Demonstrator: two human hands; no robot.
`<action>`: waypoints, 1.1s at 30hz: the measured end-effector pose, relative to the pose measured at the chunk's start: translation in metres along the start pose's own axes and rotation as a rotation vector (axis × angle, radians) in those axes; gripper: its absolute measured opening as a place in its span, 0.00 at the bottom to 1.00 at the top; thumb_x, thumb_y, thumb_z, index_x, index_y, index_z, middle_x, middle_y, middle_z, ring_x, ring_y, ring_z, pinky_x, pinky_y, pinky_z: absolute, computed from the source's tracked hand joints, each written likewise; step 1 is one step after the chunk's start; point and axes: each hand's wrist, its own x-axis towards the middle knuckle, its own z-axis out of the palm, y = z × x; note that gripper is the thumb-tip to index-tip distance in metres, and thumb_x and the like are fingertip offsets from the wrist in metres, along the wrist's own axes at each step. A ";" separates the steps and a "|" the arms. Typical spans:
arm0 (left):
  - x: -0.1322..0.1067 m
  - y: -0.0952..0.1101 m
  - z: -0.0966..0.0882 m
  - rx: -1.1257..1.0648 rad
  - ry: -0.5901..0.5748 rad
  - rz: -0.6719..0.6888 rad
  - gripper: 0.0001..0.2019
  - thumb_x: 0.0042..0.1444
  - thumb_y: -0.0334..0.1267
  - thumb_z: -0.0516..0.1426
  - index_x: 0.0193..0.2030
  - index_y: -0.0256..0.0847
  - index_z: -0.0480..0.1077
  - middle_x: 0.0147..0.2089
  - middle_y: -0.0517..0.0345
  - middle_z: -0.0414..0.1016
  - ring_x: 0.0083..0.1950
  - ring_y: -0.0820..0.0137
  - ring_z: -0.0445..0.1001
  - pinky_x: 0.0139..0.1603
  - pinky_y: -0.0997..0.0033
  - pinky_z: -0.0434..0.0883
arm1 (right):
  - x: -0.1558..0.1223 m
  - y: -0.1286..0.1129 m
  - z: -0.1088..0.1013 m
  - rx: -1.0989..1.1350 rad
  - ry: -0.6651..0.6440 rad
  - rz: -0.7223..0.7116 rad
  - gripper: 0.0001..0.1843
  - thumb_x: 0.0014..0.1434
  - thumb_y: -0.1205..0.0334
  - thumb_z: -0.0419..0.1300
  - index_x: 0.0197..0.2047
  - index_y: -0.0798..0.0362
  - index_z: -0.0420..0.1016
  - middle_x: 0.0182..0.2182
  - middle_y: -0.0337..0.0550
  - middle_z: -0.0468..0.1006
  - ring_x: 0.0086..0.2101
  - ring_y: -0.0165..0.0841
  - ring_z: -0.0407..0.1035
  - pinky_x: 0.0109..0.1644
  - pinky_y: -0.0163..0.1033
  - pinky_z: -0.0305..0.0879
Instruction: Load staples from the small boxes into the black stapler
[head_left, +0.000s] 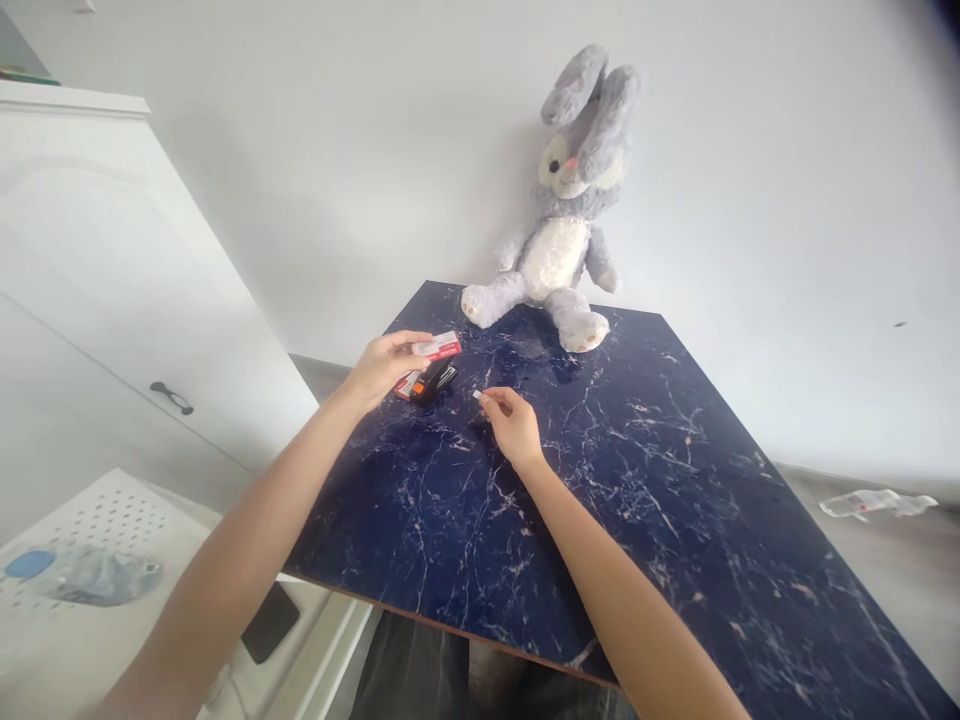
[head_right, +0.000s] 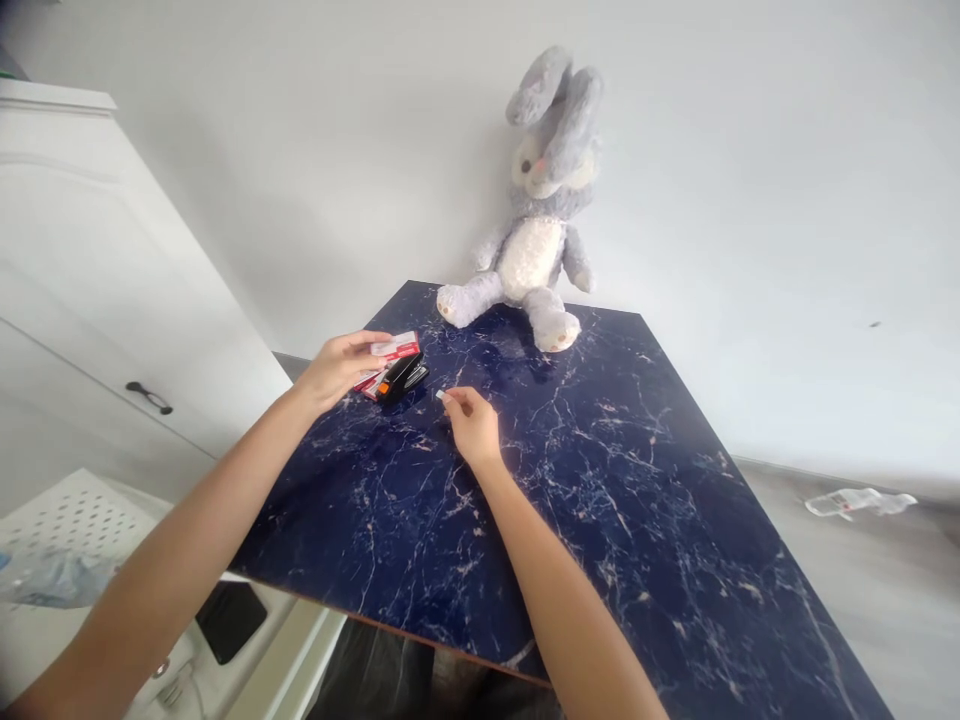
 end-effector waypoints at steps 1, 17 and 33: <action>0.000 -0.002 0.007 -0.060 -0.016 -0.011 0.26 0.47 0.37 0.69 0.55 0.40 0.76 0.49 0.46 0.81 0.44 0.60 0.80 0.45 0.61 0.75 | -0.004 0.001 -0.002 0.051 0.004 0.015 0.15 0.60 0.47 0.62 0.42 0.49 0.78 0.35 0.41 0.82 0.34 0.36 0.77 0.43 0.40 0.71; -0.031 -0.035 0.057 -0.067 -0.284 -0.036 0.26 0.47 0.37 0.70 0.56 0.42 0.76 0.64 0.45 0.73 0.58 0.51 0.76 0.60 0.49 0.72 | -0.010 -0.005 -0.006 0.571 0.116 0.181 0.18 0.50 0.53 0.71 0.40 0.54 0.76 0.35 0.42 0.81 0.39 0.35 0.78 0.52 0.45 0.77; -0.032 -0.033 0.053 -0.369 -0.405 -0.104 0.20 0.56 0.40 0.65 0.55 0.38 0.78 0.65 0.41 0.71 0.66 0.49 0.69 0.68 0.45 0.63 | -0.012 -0.013 -0.010 0.677 0.109 0.158 0.18 0.50 0.52 0.73 0.40 0.53 0.77 0.39 0.43 0.82 0.40 0.34 0.78 0.53 0.44 0.76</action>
